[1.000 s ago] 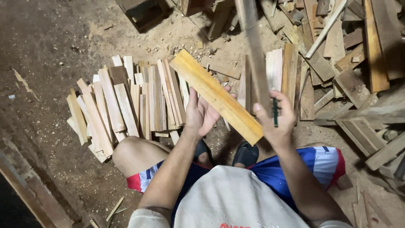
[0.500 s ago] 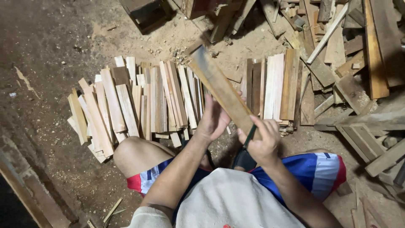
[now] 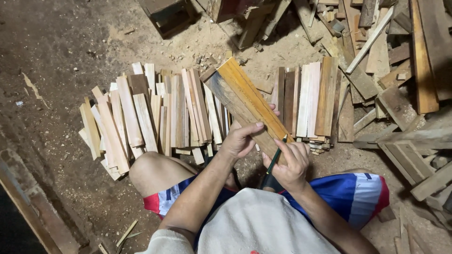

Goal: Marking thin wooden strips with a pencil while sitting on a workshop floor.

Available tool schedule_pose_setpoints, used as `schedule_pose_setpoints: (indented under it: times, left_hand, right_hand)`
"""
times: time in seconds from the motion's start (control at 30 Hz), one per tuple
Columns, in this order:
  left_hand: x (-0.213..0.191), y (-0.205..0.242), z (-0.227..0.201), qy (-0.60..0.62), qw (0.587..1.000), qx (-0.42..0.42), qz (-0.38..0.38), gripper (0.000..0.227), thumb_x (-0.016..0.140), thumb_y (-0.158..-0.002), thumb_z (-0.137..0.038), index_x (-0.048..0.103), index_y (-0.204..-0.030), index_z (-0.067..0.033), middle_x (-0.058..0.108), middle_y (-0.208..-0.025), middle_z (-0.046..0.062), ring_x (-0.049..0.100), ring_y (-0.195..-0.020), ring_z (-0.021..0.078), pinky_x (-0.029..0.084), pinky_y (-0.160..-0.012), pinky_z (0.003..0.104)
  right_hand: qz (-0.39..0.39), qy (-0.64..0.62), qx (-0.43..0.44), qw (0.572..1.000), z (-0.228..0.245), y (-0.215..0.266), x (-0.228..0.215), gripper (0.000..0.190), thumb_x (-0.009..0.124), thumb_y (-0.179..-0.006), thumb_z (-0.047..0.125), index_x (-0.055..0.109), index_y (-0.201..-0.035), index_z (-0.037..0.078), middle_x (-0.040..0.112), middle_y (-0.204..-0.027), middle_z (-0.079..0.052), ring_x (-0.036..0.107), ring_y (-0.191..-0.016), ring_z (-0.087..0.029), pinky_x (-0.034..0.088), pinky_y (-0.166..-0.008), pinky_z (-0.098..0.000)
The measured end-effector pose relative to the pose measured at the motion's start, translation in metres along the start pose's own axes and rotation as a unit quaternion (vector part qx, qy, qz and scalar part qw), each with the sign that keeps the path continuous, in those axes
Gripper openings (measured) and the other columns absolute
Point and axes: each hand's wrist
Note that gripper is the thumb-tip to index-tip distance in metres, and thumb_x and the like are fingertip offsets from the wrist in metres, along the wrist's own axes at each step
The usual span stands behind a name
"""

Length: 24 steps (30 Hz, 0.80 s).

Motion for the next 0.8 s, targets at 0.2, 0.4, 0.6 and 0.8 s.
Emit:
schedule_pose_setpoints:
  times: [0.2, 0.4, 0.6, 0.8]
  left_hand:
    - [0.007, 0.000, -0.007, -0.007, 1.000, 0.010, 0.006, 0.057, 0.073, -0.075, 0.006, 0.061, -0.130, -0.0027, 0.067, -0.130, 0.021, 0.066, -0.120, 0.0336, 0.052, -0.104, 0.050]
    - [0.012, -0.006, -0.028, -0.045, 0.998, 0.037, 0.006, 0.058, 0.076, -0.076, 0.002, 0.061, -0.131, -0.0054, 0.068, -0.130, 0.018, 0.066, -0.120, 0.0325, 0.053, -0.104, 0.050]
    - [0.009, -0.010, -0.051, -0.014, 0.999, 0.016, 0.041, 0.069, 0.074, -0.084, 0.002, 0.047, -0.147, -0.0023, 0.057, -0.144, 0.021, 0.056, -0.133, 0.0382, 0.047, -0.112, 0.057]
    - [-0.004, -0.002, -0.063, -0.036, 0.992, -0.091, -0.083, 0.057, 0.070, -0.091, -0.006, 0.048, -0.143, 0.0005, 0.063, -0.127, 0.031, 0.069, -0.102, 0.0511, 0.060, -0.077, 0.067]
  right_hand:
    - [0.012, -0.003, 0.002, 1.000, -0.003, 0.002, -0.001, 0.042, 0.089, -0.079, 0.027, 0.075, -0.110, 0.001, 0.064, -0.079, -0.007, 0.061, -0.075, -0.029, 0.041, -0.078, -0.0417]
    - [0.035, 0.023, 0.022, 0.999, 0.003, -0.006, -0.011, 0.051, 0.091, -0.078, 0.033, 0.074, -0.115, 0.004, 0.063, -0.088, -0.010, 0.061, -0.085, -0.033, 0.044, -0.081, -0.0443]
    - [-0.016, 0.012, 0.063, 0.998, 0.008, -0.020, -0.018, 0.046, 0.096, -0.072, 0.023, 0.076, -0.109, 0.005, 0.063, -0.095, -0.011, 0.060, -0.099, -0.037, 0.047, -0.093, -0.0466]
    - [-0.029, -0.032, 0.064, 0.997, -0.002, -0.020, -0.017, 0.044, 0.097, -0.070, 0.018, 0.078, -0.107, 0.003, 0.063, -0.091, -0.013, 0.061, -0.097, -0.039, 0.050, -0.094, -0.0470]
Point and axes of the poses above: each hand's wrist, its own y-axis away from the middle knuckle, its own x-axis out of the palm, z = x × y
